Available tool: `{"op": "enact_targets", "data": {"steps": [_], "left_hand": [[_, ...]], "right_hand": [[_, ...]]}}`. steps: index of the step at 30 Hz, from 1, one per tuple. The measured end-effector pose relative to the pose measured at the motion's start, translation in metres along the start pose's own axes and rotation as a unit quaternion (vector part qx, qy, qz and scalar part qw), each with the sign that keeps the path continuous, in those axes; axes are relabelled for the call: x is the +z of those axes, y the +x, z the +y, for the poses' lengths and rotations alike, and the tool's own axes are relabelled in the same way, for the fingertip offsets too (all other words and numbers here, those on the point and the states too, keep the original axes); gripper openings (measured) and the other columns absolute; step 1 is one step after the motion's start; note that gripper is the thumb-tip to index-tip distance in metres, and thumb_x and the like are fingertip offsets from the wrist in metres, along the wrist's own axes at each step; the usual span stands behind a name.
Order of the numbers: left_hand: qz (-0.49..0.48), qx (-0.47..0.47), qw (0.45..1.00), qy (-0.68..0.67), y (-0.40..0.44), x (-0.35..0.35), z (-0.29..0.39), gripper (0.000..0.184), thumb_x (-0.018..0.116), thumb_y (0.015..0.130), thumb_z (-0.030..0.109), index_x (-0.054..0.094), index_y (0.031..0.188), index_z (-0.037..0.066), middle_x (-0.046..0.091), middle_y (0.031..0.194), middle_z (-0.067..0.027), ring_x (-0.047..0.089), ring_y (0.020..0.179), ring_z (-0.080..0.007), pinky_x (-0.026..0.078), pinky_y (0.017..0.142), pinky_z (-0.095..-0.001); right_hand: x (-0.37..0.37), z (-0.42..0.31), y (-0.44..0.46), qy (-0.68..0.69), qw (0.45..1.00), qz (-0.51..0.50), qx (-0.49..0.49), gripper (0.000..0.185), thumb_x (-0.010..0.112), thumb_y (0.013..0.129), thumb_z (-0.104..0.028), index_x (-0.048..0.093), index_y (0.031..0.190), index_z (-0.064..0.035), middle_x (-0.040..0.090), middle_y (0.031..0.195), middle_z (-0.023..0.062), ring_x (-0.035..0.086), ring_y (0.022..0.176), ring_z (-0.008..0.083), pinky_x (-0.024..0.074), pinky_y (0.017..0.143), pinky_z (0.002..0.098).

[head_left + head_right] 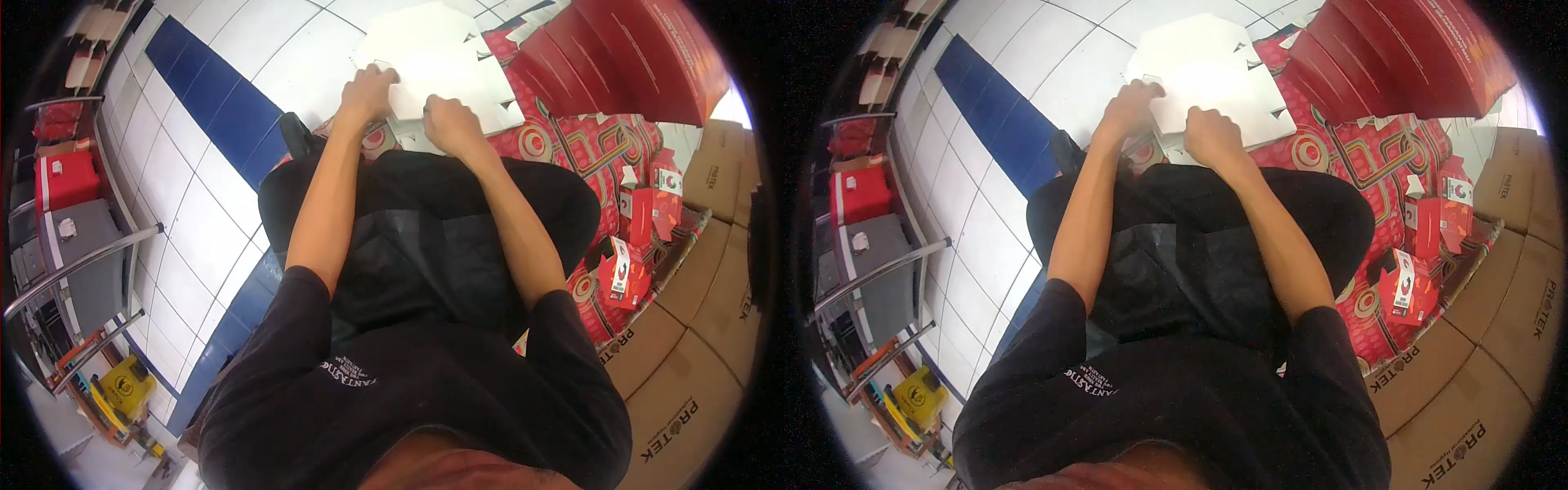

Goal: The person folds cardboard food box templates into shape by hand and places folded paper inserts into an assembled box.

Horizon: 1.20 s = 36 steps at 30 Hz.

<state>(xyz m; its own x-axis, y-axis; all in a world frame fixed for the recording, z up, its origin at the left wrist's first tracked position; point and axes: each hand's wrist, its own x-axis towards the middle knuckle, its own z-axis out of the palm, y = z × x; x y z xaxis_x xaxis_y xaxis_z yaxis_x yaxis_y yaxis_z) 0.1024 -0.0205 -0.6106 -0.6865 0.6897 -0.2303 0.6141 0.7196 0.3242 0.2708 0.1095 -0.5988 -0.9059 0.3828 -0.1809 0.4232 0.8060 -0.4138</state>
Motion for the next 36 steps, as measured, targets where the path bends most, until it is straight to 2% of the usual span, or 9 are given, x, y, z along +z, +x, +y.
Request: {"op": "enact_targets", "data": {"steps": [5,11,15,21,27,29,32,34,36], "left_hand": [[0.160,0.267,0.950,0.029,-0.002,-0.016,0.004,0.045,0.069,0.083,0.009,0.082,0.124,0.024,0.063,0.154,-0.0130,0.058,0.139,-0.0398,0.052,0.113,-0.0510],[-0.109,0.219,0.951,-0.187,-0.015,-0.054,0.008,0.043,0.070,0.090,0.014,0.081,0.132,0.014,0.067,0.153,-0.0161,0.065,0.136,-0.0363,0.051,0.116,-0.0444],[-0.113,0.207,0.949,-0.209,-0.018,-0.061,0.010,0.041,0.070,0.093,0.017,0.080,0.132,0.009,0.073,0.145,-0.0174,0.070,0.130,-0.0349,0.051,0.116,-0.0416],[-0.110,0.226,0.955,-0.155,-0.008,-0.040,0.003,0.036,0.071,0.095,0.017,0.081,0.130,0.010,0.075,0.142,-0.0158,0.071,0.128,-0.0338,0.054,0.112,-0.0422],[0.025,0.162,0.978,-0.127,-0.020,-0.061,0.034,0.030,0.074,0.092,0.008,0.085,0.119,0.016,0.082,0.123,-0.0081,0.075,0.117,-0.0358,0.054,0.113,-0.0468],[0.317,0.263,0.901,-0.138,-0.024,-0.079,0.045,0.034,0.075,0.093,0.005,0.083,0.123,0.018,0.081,0.126,-0.0032,0.074,0.124,-0.0326,0.045,0.121,-0.0570],[0.473,0.275,0.835,-0.060,-0.033,-0.103,0.051,0.036,0.074,0.093,0.003,0.081,0.124,0.019,0.081,0.127,-0.0035,0.074,0.126,-0.0280,0.039,0.124,-0.0641],[0.484,0.271,0.831,-0.029,-0.043,-0.106,0.051,0.037,0.076,0.093,0.005,0.081,0.126,0.020,0.082,0.123,-0.0027,0.076,0.119,-0.0273,0.040,0.126,-0.0589],[0.311,0.266,0.908,-0.091,-0.048,-0.100,0.047,0.036,0.073,0.091,0.003,0.081,0.122,0.018,0.084,0.106,-0.0048,0.079,0.106,-0.0303,0.044,0.124,-0.0515]], "right_hand": [[-0.078,-0.008,-0.017,0.114,0.992,0.056,0.015,0.024,0.082,0.094,-0.029,0.079,0.094,-0.0057,0.080,0.089,0.0162,0.078,0.088,0.0399,0.0589,0.079,0.0504],[-0.072,0.028,-0.002,0.368,0.928,0.040,-0.040,0.027,0.082,0.092,-0.029,0.082,0.092,-0.0018,0.079,0.084,0.0130,0.075,0.081,0.0213,0.0564,0.073,0.0400],[-0.070,0.035,-0.003,0.343,0.939,0.001,-0.018,0.027,0.079,0.092,-0.027,0.081,0.090,0.0002,0.077,0.083,0.0112,0.071,0.079,0.0175,0.0543,0.071,0.0362],[-0.075,0.024,-0.002,0.467,0.866,-0.104,0.150,0.026,0.075,0.094,-0.026,0.079,0.096,-0.0007,0.071,0.081,0.0055,0.062,0.073,0.0138,0.0508,0.069,0.0301],[-0.098,-0.007,-0.013,0.415,0.893,0.143,-0.096,0.014,0.081,0.095,-0.014,0.080,0.102,-0.0021,0.076,0.092,0.0049,0.069,0.085,0.0129,0.0533,0.077,0.0299],[-0.118,-0.019,-0.021,0.388,0.872,0.243,-0.174,0.012,0.081,0.093,-0.010,0.081,0.103,-0.0035,0.078,0.097,0.0054,0.069,0.088,0.0157,0.0535,0.080,0.0313],[-0.132,-0.013,-0.023,0.271,0.843,0.366,-0.287,0.021,0.081,0.087,-0.001,0.083,0.107,-0.0078,0.079,0.110,0.0070,0.070,0.098,0.0241,0.0542,0.086,0.0357],[-0.133,-0.011,-0.026,0.090,0.841,0.445,-0.294,0.024,0.080,0.085,0.000,0.083,0.107,-0.0081,0.079,0.111,0.0088,0.069,0.098,0.0271,0.0546,0.088,0.0382],[-0.126,-0.003,-0.024,0.116,0.864,0.421,-0.250,0.022,0.078,0.089,-0.001,0.082,0.109,-0.0081,0.079,0.110,0.0095,0.069,0.097,0.0251,0.0542,0.089,0.0367]]}}
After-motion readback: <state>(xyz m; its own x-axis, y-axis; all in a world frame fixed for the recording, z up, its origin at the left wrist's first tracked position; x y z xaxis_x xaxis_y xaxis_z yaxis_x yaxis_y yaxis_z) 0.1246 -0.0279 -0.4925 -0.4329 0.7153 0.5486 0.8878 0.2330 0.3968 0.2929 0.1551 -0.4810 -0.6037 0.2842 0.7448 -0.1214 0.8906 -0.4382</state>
